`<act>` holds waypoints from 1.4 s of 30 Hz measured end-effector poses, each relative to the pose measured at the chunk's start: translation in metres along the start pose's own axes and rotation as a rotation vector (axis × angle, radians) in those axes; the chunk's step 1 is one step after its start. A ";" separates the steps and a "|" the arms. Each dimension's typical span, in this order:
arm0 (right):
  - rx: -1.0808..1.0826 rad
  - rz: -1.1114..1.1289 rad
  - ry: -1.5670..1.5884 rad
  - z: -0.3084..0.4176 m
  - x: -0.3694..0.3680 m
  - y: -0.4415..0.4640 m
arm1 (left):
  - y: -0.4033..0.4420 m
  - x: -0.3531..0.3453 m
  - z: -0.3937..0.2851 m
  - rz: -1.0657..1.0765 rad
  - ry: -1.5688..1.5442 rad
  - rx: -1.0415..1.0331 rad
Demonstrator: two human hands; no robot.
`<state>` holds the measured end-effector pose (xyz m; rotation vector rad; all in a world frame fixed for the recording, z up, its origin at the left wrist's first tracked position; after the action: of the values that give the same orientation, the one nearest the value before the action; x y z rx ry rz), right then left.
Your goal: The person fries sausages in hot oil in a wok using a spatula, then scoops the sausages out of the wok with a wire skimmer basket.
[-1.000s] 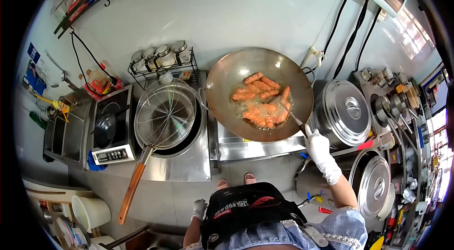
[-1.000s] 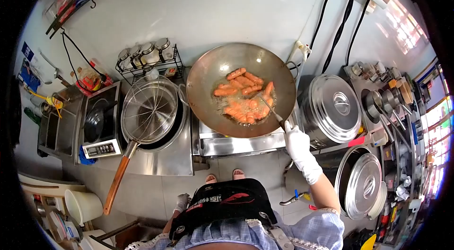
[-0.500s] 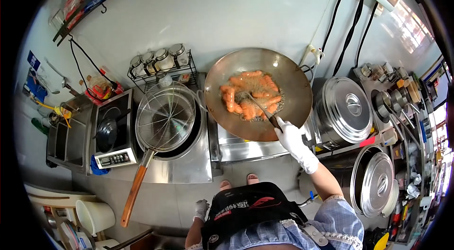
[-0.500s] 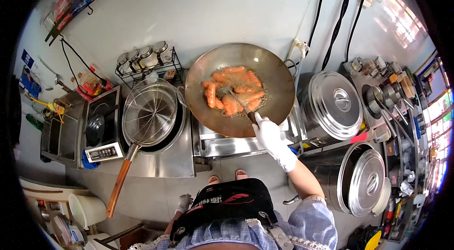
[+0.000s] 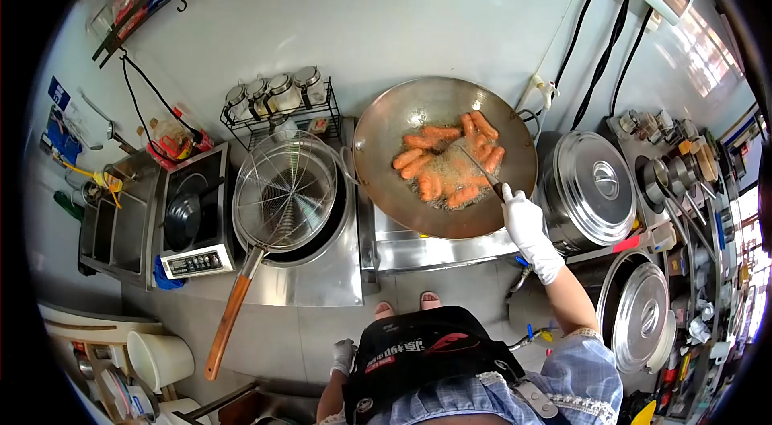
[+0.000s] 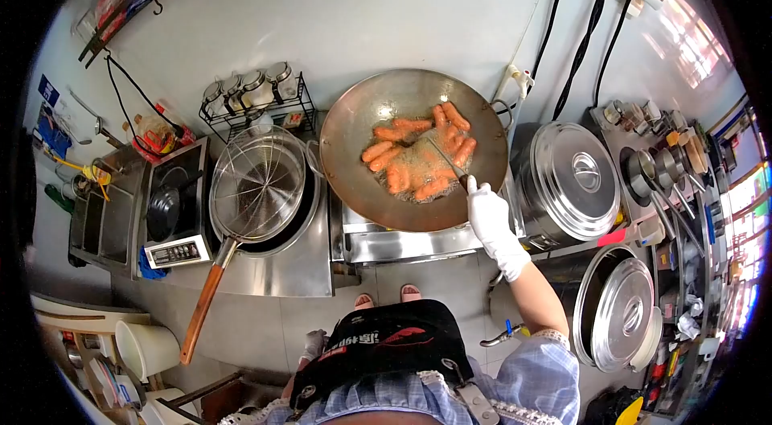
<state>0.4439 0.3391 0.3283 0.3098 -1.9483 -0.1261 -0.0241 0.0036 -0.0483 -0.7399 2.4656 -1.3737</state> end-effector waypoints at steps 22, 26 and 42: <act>-0.217 0.114 0.310 -0.089 0.114 -0.093 | 0.024 -0.018 -0.017 0.073 0.097 -0.036; -0.226 0.236 0.276 -0.093 0.121 -0.106 | 0.026 -0.014 -0.011 0.051 0.119 -0.013; -0.151 0.195 0.280 -0.074 0.104 -0.114 | 0.027 -0.018 -0.017 0.049 0.122 0.023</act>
<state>0.4920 0.2050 0.4237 0.0334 -1.6702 -0.0957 -0.0245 0.0371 -0.0627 -0.6036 2.5370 -1.4686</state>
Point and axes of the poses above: each hand's wrist, its own y-axis towards the middle knuckle, its own x-axis out of the back of the hand, z = x × y, the point moved 8 cm from there along y, towards the middle knuckle, and after that the axes turned 15 degrees about -y, right-handed, at the moved point
